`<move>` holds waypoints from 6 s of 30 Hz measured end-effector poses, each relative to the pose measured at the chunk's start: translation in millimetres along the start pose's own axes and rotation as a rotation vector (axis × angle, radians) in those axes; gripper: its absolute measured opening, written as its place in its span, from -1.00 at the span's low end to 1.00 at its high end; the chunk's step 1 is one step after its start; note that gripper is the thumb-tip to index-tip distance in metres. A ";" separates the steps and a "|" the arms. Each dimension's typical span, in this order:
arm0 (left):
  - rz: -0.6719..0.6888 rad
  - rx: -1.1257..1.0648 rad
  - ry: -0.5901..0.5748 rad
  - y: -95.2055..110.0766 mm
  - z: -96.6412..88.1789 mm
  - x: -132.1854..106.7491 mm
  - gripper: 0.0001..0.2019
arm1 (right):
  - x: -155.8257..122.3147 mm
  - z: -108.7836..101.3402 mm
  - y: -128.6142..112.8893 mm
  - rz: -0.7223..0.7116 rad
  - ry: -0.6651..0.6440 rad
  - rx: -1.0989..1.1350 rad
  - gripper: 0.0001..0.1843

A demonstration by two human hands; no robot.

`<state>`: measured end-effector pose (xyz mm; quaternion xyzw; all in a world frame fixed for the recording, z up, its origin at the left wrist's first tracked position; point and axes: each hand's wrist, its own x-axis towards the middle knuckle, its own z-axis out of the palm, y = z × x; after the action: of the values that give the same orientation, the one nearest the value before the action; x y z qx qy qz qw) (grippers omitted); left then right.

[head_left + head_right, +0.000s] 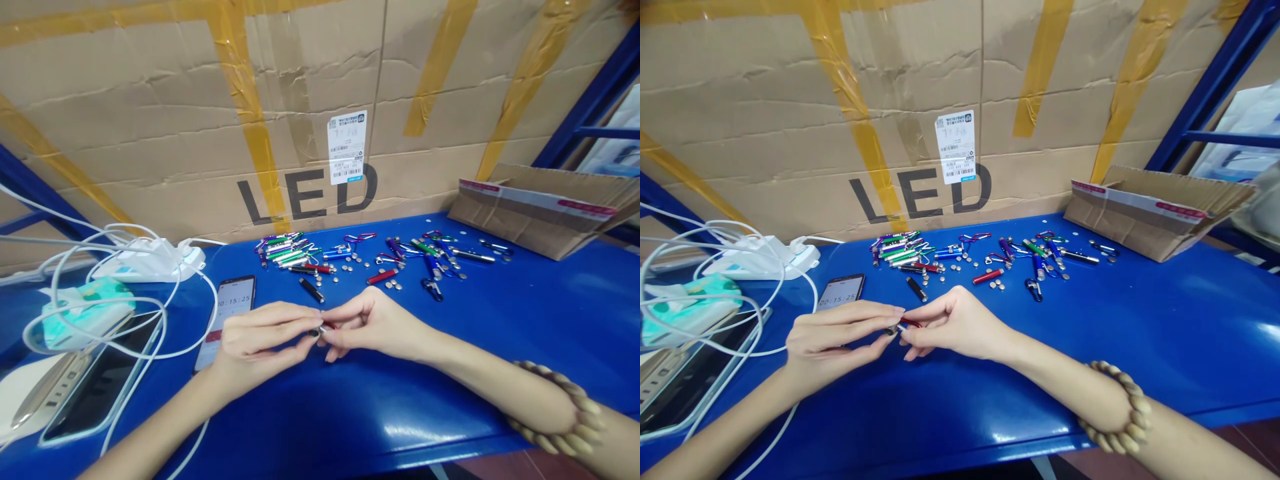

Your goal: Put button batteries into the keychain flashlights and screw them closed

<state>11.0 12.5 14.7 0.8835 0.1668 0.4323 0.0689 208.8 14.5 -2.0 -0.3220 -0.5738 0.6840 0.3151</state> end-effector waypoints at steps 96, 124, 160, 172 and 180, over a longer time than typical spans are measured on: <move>-0.242 0.017 0.191 -3.2 16.3 -10.2 -0.76 | 0.5 -3.5 -6.2 -0.119 0.019 -0.350 -0.64; -0.050 0.204 0.160 -4.3 13.0 -11.1 -0.78 | 0.7 -5.4 -2.4 -0.325 -0.017 -0.529 -0.69; 0.035 0.324 -0.006 -6.1 8.1 -17.0 -0.84 | 0.8 -8.1 0.9 -0.492 0.019 -0.921 -0.70; 0.042 0.308 -0.030 -6.4 8.2 -16.4 -0.86 | 3.1 -9.4 7.2 -0.599 0.031 -1.044 -0.67; 0.015 0.233 -0.018 -7.8 12.3 -17.0 -0.89 | 4.0 -10.5 14.6 -0.581 0.066 -1.020 -0.67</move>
<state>9.2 14.1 -7.5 0.8906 0.2086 0.4024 -0.0362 213.9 21.7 -18.1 -0.2833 -0.8851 0.1965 0.3125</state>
